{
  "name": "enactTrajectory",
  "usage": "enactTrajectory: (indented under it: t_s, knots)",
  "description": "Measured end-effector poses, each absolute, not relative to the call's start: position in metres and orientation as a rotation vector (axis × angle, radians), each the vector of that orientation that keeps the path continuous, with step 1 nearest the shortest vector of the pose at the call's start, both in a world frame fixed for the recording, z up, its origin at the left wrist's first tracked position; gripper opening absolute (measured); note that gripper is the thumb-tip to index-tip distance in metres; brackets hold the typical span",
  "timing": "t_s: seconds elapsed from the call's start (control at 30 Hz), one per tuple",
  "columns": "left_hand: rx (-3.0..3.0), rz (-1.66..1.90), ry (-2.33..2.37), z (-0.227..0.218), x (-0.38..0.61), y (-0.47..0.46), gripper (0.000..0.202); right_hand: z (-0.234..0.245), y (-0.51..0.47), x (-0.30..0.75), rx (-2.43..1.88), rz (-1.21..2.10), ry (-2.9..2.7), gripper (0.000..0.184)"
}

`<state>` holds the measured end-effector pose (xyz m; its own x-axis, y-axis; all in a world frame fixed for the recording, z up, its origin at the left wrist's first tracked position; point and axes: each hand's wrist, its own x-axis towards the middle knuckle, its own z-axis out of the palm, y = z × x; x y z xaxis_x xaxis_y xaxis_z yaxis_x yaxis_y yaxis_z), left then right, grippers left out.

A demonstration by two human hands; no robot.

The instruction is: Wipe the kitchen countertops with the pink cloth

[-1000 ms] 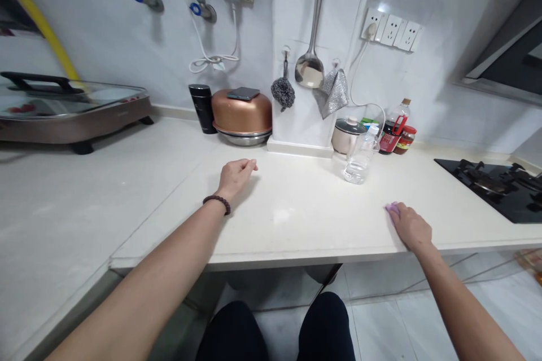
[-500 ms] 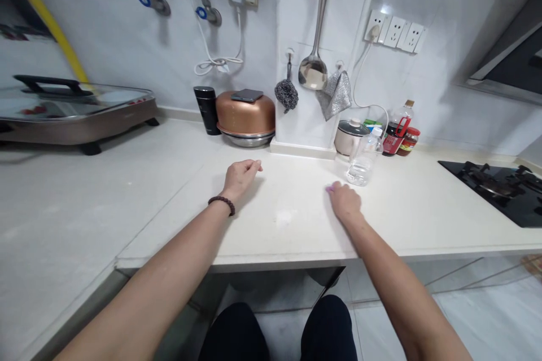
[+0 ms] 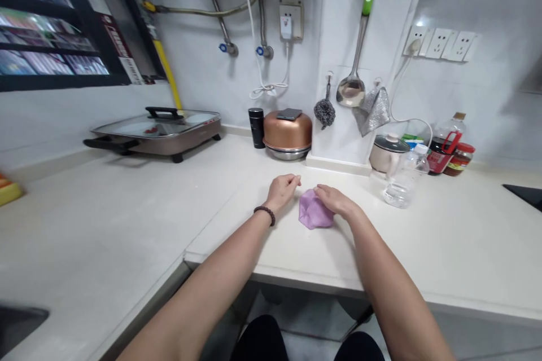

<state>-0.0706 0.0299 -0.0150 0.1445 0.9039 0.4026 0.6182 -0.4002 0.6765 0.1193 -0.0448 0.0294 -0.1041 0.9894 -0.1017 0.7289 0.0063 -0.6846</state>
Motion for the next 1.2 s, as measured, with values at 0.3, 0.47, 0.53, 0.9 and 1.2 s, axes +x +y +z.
enactTrajectory:
  t_s: [0.3, 0.47, 0.53, 0.9, 1.2]
  knots:
    - [2.352, 0.789, 0.917, -0.025, -0.062, 0.019, 0.048, -0.005, -0.031, 0.147, -1.521, 1.209, -1.534, 0.029]
    - [2.500, 0.607, 0.886, -0.027, -0.061, 0.016, 0.037, -0.008, -0.019, 0.159, -1.736, 0.674, -1.573, 0.030]
    - [2.459, 0.619, 0.890, -0.025, -0.063, 0.014, 0.040, -0.008, -0.019, 0.165, -1.774, 0.510, -1.567, 0.030]
    - [2.525, 0.582, 0.807, -0.024, -0.063, 0.006, 0.033, -0.012, -0.016, 0.164, -1.847, 0.383, -1.579, 0.030]
    - [2.406, 0.707, 0.784, -0.033, -0.059, 0.009, 0.037, -0.015, -0.019, 0.161, -1.875, 0.405, -1.579, 0.029]
